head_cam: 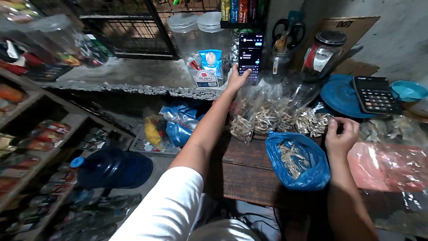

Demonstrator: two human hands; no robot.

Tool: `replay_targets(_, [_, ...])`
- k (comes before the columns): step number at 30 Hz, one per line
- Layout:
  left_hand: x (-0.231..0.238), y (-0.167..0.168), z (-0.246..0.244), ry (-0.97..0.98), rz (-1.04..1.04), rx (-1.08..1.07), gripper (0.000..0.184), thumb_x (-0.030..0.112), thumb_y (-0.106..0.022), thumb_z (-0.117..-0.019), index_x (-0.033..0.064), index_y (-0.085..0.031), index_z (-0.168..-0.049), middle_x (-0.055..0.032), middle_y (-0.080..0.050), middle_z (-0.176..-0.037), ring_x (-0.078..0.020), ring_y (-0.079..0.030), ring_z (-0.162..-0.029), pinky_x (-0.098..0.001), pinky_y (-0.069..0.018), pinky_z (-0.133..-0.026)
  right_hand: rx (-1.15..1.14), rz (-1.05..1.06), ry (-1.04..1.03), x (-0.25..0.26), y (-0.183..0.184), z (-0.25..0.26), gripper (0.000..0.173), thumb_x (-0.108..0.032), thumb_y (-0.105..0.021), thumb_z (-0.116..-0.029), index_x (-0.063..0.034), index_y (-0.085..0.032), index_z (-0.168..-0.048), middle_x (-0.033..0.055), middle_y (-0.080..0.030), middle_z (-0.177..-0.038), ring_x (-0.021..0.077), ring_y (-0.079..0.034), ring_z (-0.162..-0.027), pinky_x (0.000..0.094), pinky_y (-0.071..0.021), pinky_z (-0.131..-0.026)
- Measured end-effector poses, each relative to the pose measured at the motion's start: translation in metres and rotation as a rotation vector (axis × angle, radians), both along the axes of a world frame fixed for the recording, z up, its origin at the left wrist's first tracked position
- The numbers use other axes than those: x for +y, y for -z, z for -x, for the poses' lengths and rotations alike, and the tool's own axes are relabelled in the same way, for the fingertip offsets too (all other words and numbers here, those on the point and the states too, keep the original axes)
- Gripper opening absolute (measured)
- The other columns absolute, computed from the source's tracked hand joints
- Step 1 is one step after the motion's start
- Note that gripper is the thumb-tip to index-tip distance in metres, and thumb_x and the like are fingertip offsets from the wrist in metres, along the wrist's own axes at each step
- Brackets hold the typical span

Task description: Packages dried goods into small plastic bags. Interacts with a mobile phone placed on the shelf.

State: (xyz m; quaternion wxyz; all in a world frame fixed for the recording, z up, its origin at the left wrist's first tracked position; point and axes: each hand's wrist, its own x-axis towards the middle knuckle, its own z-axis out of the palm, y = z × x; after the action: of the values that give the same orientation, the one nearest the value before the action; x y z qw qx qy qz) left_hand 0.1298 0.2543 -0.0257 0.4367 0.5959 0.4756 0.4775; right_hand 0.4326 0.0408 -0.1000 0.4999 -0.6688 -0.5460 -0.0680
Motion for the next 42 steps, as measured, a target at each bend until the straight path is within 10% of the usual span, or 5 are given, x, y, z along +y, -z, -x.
replay_targets(13, [0.007, 0.012, 0.027, 0.158, -0.04, -0.163, 0.043, 0.017, -0.033, -0.1099, -0.0051, -0.039, -0.147, -0.0207, -0.055, -0.134, -0.0164, -0.059, -0.113, -0.0311, -0.0492, -0.097, 0.024, -0.07, 0.021, -0.007, -0.004, 0.001, 0.039, -0.021, -0.053, -0.1019, 0.0134, -0.066, -0.115, 0.0373, -0.059, -0.122, 0.0424, -0.06, -0.114, 0.044, -0.0486, -0.099])
replay_targets(19, [0.015, 0.018, 0.031, 0.218, -0.022, -0.291, 0.045, 0.017, -0.025, -0.1123, -0.0071, -0.043, -0.145, -0.0198, -0.06, -0.131, -0.0163, -0.063, -0.113, -0.0333, -0.0511, -0.099, -0.132, -0.339, -0.125, -0.004, -0.079, 0.05, 0.036, -0.017, -0.05, -0.1032, 0.0161, -0.063, -0.112, 0.0327, -0.06, -0.119, 0.0297, -0.059, -0.117, 0.0332, -0.0483, -0.1])
replay_targets(27, [0.007, 0.017, 0.033, 0.165, -0.064, -0.253, 0.037, 0.01, -0.034, -0.1103, -0.0114, -0.05, -0.136, -0.0163, -0.064, -0.117, -0.0066, -0.061, -0.098, -0.025, -0.0507, -0.091, -0.441, 0.141, -0.666, 0.105, -0.14, 0.212, 0.035, -0.027, -0.059, -0.1016, 0.0025, -0.071, -0.115, 0.0233, -0.061, -0.137, 0.0402, -0.058, -0.129, 0.0602, -0.0384, -0.111])
replay_targets(33, [0.019, 0.021, 0.033, 0.243, -0.023, -0.236, 0.038, 0.009, -0.034, -0.1107, -0.0093, -0.048, -0.141, -0.0219, -0.061, -0.127, -0.0166, -0.065, -0.106, -0.0334, -0.0531, -0.095, -0.523, 0.597, -0.472, 0.127, -0.112, 0.198, 0.039, -0.029, -0.057, -0.1048, 0.0051, -0.069, -0.117, 0.0263, -0.067, -0.124, 0.0435, -0.061, -0.122, 0.0679, -0.0267, -0.114])
replay_targets(42, [0.019, 0.022, 0.031, 0.232, -0.029, -0.22, 0.038, 0.008, -0.033, -0.1108, -0.0094, -0.048, -0.141, -0.0236, -0.06, -0.13, -0.0185, -0.064, -0.111, -0.0338, -0.0516, -0.099, -0.362, 0.589, -0.282, 0.137, -0.084, 0.183, 0.048, -0.015, -0.047, -0.1066, -0.0004, -0.043, -0.152, 0.0285, -0.053, -0.145, 0.0466, -0.054, -0.131, 0.063, -0.0356, -0.111])
